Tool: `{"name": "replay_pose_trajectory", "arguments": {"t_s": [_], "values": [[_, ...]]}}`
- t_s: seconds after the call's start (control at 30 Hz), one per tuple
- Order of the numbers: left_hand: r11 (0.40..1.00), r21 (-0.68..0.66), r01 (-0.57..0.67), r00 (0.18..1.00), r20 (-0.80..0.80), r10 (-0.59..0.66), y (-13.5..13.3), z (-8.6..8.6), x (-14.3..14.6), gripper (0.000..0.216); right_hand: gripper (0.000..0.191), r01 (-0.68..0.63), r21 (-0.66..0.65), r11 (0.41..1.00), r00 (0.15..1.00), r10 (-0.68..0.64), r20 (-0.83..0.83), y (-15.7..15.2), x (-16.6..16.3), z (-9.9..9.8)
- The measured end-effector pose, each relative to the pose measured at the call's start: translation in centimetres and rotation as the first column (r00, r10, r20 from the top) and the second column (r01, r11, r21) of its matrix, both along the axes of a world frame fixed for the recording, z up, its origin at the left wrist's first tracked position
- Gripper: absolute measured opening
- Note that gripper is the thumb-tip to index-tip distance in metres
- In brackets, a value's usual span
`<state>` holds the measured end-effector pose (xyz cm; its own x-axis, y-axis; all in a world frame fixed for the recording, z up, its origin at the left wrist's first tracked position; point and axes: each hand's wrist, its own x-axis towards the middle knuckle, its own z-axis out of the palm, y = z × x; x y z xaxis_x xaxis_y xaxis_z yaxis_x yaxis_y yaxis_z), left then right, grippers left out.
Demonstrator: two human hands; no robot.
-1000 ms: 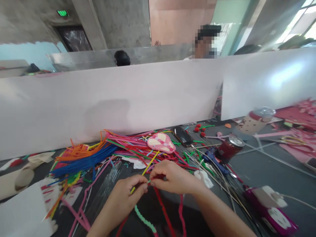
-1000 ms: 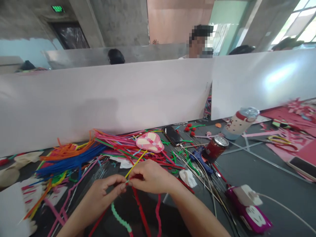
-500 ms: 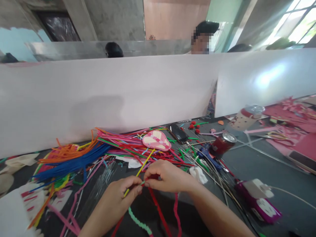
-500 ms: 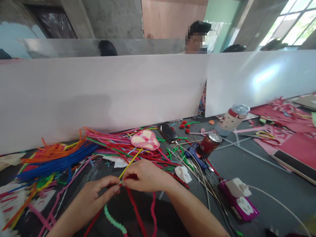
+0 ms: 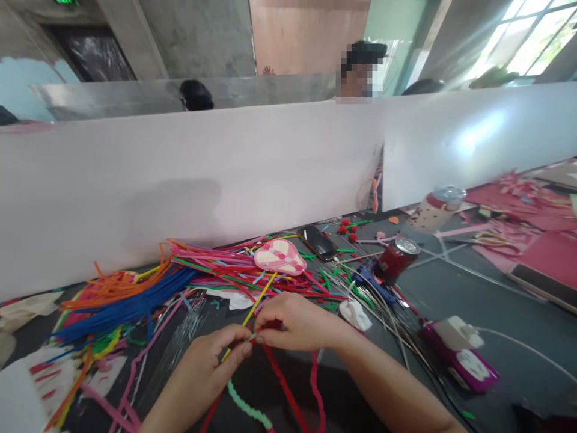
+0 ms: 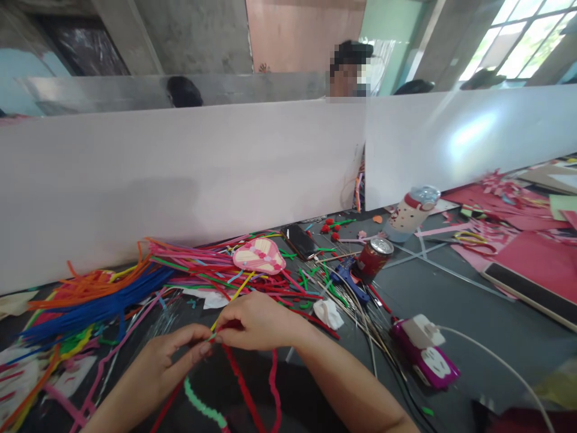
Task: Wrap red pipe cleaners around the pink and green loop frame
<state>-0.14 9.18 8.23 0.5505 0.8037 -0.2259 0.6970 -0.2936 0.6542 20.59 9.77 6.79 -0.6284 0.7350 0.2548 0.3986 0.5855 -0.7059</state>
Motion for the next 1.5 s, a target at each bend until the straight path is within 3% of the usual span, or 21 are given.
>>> {"name": "replay_pose_trajectory", "arguments": {"t_s": [0.17, 0.5, 0.67, 0.8, 0.97, 1.07, 1.27, 1.37, 1.5], "values": [[0.998, 0.055, -0.020, 1.000, 0.000, 0.020, -0.4, 0.0, 0.1, 0.028, 0.011, 0.001, 0.042, 0.999, 1.000, -0.002, 0.022, 0.0, 0.1, 0.1], [0.915, 0.399, -0.063, 0.998, -0.003, 0.070, -0.6, -1.1, -1.0, 0.020, 0.012, 0.011, 0.035, 0.999, 1.000, -0.012, 0.023, 0.0, 0.1, 0.0], [0.904, 0.424, -0.060, 0.998, 0.001, 0.066, -1.0, -1.4, -1.9, 0.022, 0.013, 0.030, 0.031, 0.999, 0.999, -0.031, 0.034, 0.1, 0.1, -0.1], [0.941, 0.320, -0.108, 0.994, 0.002, 0.113, -1.8, -0.6, -1.8, 0.023, 0.012, 0.012, -0.004, 1.000, 1.000, -0.012, -0.001, -0.1, 0.1, 0.0], [0.981, 0.041, -0.192, 0.978, 0.097, 0.187, -2.3, 0.2, -1.5, 0.024, 0.015, 0.018, -0.130, 0.991, 0.999, -0.024, -0.048, -0.7, -0.2, 0.0], [0.964, -0.149, -0.222, 0.943, 0.219, 0.251, -2.2, -0.5, -1.7, 0.022, 0.013, 0.017, -0.188, 0.982, 0.998, -0.028, -0.054, -0.7, -0.2, -0.3], [0.856, -0.473, -0.206, 0.778, 0.451, 0.437, -2.8, -3.2, -2.2, 0.025, 0.015, 0.032, -0.208, 0.978, 0.998, -0.040, -0.038, -0.9, -0.4, -0.5], [0.825, -0.526, -0.206, 0.724, 0.485, 0.490, -3.2, -4.1, -2.2, 0.027, 0.015, 0.031, -0.214, 0.976, 0.998, -0.040, -0.040, -0.9, -0.5, -0.6], [0.858, -0.453, -0.242, 0.749, 0.475, 0.462, -3.4, -4.0, -2.2, 0.029, 0.015, 0.031, -0.219, 0.975, 0.999, -0.037, -0.021, -0.9, -0.5, -0.6]]}}
